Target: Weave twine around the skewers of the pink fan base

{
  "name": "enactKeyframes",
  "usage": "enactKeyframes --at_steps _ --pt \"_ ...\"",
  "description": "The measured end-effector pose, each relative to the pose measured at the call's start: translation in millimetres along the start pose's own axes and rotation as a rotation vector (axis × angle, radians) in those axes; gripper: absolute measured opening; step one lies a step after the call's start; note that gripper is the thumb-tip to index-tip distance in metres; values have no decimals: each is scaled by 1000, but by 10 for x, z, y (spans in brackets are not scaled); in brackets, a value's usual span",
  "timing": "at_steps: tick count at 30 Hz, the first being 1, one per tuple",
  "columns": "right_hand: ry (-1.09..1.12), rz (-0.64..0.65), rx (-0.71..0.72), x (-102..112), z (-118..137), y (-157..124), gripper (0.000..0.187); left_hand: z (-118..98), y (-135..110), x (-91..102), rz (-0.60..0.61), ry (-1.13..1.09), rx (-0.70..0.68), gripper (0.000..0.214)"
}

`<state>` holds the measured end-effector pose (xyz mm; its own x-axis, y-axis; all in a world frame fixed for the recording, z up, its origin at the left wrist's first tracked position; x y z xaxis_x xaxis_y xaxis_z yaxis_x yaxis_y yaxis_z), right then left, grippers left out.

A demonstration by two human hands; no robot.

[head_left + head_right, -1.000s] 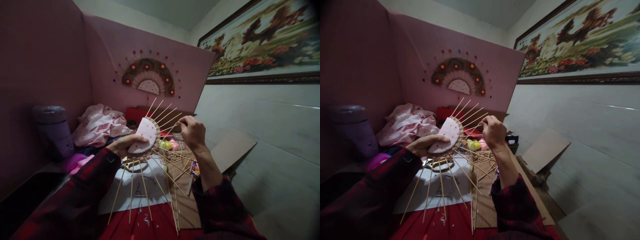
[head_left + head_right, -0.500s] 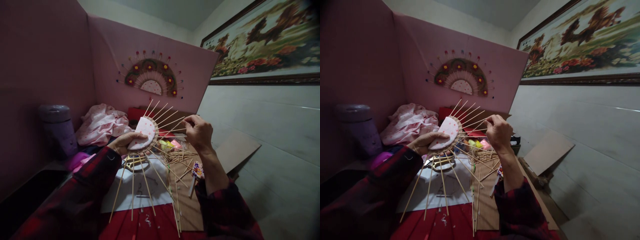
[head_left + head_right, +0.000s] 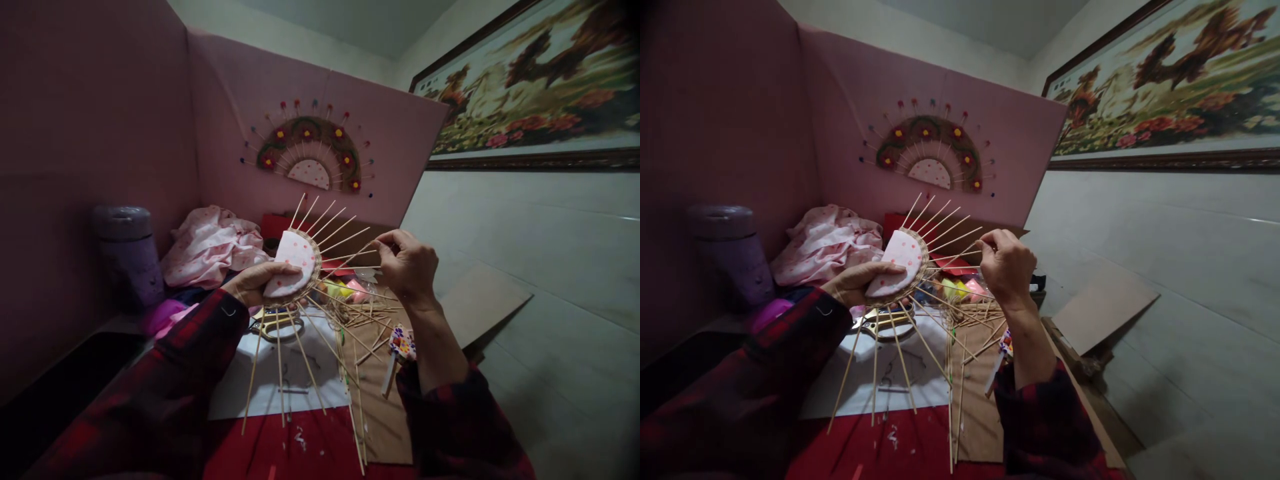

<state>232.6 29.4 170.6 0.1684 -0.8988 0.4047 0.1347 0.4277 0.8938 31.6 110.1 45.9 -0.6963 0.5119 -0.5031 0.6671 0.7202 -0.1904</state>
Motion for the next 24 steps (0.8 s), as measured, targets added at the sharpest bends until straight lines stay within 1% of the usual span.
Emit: enactKeyframes --at_steps 4,9,12,16,21,24 --pt "-6 -2 -11 -11 -22 0 11 -15 8 23 -46 -23 -24 21" --pt "-17 -9 -18 -5 -42 -3 12 -71 19 11 -48 -59 -91 21" --pt "-12 -13 -18 7 -40 0 12 -106 18 16 -69 -82 -136 20" --pt "-4 -11 -20 11 -40 7 12 -144 13 27 -78 -97 -167 20" --pt "-6 -4 -15 -2 -44 6 10 -216 -4 72 -116 -127 -220 17" --pt "-17 11 -19 -11 -48 2 8 -250 -20 77 -114 -153 -246 15"
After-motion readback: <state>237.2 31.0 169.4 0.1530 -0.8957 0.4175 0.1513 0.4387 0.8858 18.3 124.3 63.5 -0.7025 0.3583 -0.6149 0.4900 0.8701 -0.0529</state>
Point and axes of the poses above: each hand's wrist, its own y-axis towards the middle knuckle, its own x-axis out of the back of the hand, z = x × y, the point moved 7 cm from there along y, towards the middle knuckle, and after that the axes turned 2 degrees about -x, right-handed, at the moved point
